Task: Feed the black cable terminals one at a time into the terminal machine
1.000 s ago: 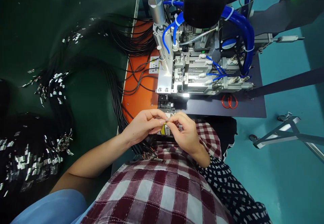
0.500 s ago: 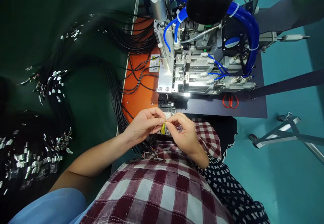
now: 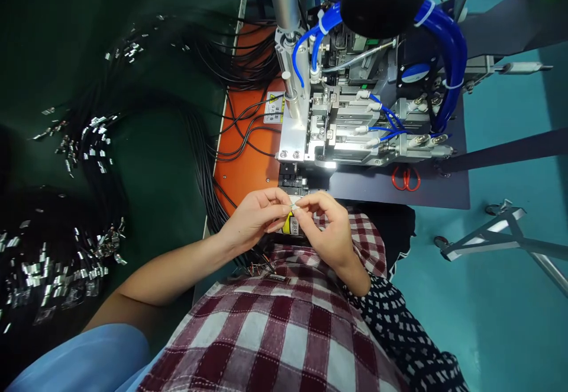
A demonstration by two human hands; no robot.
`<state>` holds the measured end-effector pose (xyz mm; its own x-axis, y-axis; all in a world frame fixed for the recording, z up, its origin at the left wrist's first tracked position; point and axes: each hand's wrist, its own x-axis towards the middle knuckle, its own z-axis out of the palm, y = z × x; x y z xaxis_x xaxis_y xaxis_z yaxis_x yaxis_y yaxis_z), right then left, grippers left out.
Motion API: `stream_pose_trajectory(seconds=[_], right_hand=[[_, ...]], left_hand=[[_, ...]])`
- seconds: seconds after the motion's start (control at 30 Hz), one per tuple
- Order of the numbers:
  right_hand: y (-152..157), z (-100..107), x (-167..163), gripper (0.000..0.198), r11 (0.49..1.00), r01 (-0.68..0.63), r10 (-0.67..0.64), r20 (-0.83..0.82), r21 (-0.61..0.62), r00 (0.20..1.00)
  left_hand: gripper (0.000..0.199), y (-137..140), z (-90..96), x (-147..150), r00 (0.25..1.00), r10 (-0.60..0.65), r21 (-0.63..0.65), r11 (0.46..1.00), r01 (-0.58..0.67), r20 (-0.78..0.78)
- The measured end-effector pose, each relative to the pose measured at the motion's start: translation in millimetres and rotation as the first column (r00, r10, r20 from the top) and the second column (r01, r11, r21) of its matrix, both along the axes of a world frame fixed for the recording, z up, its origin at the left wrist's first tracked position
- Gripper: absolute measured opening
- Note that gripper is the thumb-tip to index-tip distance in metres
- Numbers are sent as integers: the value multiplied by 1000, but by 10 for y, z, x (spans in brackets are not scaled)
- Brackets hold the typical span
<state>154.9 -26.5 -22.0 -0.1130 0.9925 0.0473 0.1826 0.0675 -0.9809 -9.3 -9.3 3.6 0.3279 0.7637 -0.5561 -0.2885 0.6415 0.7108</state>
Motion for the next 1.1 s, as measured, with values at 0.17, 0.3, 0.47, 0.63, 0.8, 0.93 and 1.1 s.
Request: stream_pose_trajectory(seconds=[0.17, 0.3, 0.47, 0.63, 0.8, 0.93, 1.1], right_hand=[[9, 33, -64, 5, 999, 35, -36, -41, -22, 999], [11, 29, -87, 7, 996, 50, -55, -73, -76, 996], [1, 11, -96, 9, 983, 47, -73, -145, -175, 987], [-11, -7, -108, 9, 972, 51, -94, -180, -227, 979], [-8, -25, -100, 8, 969, 56, -101, -181, -240, 978], [3, -19, -101, 6, 968, 62, -108, -179, -243, 978], [6, 2, -117, 6, 971, 66, -107, -170, -230, 980]], left_hand=[[17, -25, -10, 4, 1000, -1, 18, 1000, 1, -25], [16, -42, -15, 3, 999, 1, 42, 999, 0, -33], [16, -38, -11, 4, 1000, 6, 53, 999, -6, 9], [14, -37, 15, -6, 1000, 0, 37, 999, -1, 20], [16, -43, 5, -6, 1000, -6, 37, 999, 5, 14], [17, -51, -21, -1, 1000, -10, 55, 998, 10, -3], [15, -66, -35, 2, 1000, -12, 84, 996, 15, -26]])
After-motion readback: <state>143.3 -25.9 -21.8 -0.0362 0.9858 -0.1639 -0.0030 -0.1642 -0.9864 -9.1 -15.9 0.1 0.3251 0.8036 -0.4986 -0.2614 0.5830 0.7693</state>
